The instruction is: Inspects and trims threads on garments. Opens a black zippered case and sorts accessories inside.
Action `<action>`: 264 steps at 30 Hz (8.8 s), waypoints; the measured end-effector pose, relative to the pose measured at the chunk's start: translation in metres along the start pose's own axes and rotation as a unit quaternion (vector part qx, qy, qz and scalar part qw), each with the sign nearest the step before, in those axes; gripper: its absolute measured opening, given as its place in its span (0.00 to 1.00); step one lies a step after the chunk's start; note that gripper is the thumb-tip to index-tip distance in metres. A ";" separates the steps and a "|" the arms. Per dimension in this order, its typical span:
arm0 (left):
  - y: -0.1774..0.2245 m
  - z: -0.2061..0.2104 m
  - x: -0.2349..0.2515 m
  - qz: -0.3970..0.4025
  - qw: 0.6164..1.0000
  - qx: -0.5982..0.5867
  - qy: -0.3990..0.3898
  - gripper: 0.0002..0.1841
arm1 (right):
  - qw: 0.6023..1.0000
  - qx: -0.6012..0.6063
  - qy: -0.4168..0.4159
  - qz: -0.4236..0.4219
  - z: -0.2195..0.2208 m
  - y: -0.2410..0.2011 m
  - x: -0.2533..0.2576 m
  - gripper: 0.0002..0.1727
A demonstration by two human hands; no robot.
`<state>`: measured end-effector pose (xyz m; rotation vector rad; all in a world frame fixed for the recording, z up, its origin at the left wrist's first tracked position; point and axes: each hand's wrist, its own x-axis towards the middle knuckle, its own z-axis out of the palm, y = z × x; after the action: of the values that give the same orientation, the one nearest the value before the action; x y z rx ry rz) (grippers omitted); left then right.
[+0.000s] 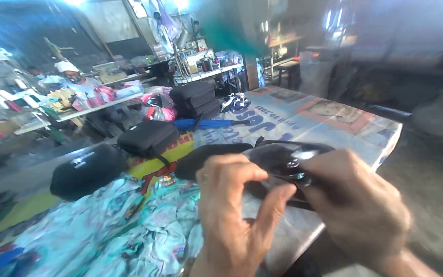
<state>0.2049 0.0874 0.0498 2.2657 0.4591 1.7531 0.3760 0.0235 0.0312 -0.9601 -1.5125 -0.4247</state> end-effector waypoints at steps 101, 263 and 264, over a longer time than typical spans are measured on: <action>0.005 0.005 -0.012 -0.098 0.961 -0.177 -0.189 0.13 | 0.997 -0.008 -0.013 0.072 -0.010 0.006 -0.012 0.09; -0.020 -0.021 0.026 -0.249 0.889 -0.303 -0.236 0.12 | 0.943 0.230 -0.120 0.208 -0.052 0.013 0.076 0.08; -0.020 -0.021 0.023 -0.269 0.882 -0.316 -0.223 0.10 | 0.947 0.208 -0.121 0.212 -0.050 0.015 0.077 0.07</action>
<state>0.1876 0.1152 0.0684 1.7480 0.3108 0.8848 0.4251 0.0200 0.1094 -0.9846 -1.4793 0.3232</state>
